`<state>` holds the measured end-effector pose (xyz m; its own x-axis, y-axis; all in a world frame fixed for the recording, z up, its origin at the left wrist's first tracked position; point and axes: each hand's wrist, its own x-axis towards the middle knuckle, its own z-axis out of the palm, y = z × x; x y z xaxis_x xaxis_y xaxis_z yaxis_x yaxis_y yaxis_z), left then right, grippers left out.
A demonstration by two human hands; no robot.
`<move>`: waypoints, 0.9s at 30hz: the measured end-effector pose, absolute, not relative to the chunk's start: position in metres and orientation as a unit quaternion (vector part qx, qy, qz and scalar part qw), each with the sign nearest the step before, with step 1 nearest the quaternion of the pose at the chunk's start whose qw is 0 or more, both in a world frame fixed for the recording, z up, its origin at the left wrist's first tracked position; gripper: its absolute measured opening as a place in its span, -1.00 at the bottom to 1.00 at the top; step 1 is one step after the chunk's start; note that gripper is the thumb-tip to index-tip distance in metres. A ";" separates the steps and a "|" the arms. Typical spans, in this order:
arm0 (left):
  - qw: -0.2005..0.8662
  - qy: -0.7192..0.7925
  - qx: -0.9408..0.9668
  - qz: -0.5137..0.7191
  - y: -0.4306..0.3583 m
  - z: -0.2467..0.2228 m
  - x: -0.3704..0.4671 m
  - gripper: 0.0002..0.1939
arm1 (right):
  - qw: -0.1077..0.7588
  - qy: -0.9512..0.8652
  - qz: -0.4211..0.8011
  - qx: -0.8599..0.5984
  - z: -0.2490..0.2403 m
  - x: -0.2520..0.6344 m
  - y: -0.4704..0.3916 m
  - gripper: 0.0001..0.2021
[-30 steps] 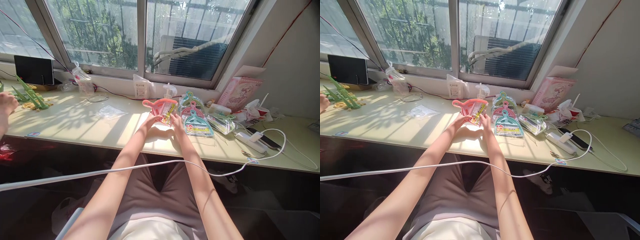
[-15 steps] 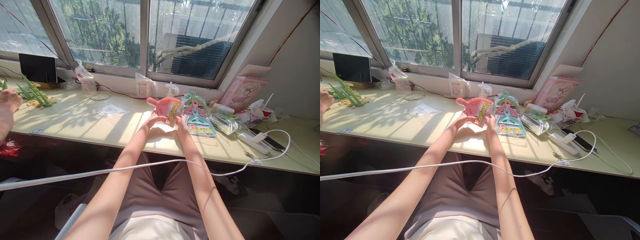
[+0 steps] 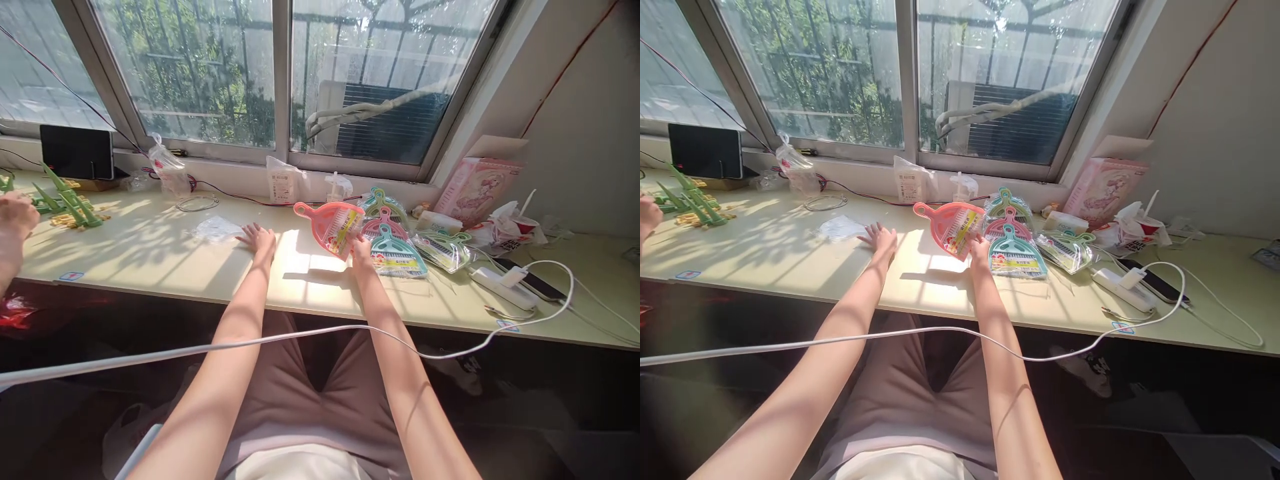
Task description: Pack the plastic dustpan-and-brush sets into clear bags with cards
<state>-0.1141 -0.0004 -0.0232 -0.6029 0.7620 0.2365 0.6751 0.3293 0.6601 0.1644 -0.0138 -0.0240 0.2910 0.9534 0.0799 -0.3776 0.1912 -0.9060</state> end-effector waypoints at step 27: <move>0.097 0.722 0.608 0.317 -0.005 -0.013 -0.083 -0.71 | 0.604 -0.390 0.475 -0.508 -0.032 0.159 -0.019 -0.81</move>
<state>-0.0833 -0.0055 -0.0132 -0.2429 0.9387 0.2447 0.8155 0.0611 0.5755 0.1586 -0.0188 -0.0324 0.2459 0.9692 -0.0112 -0.1774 0.0336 -0.9836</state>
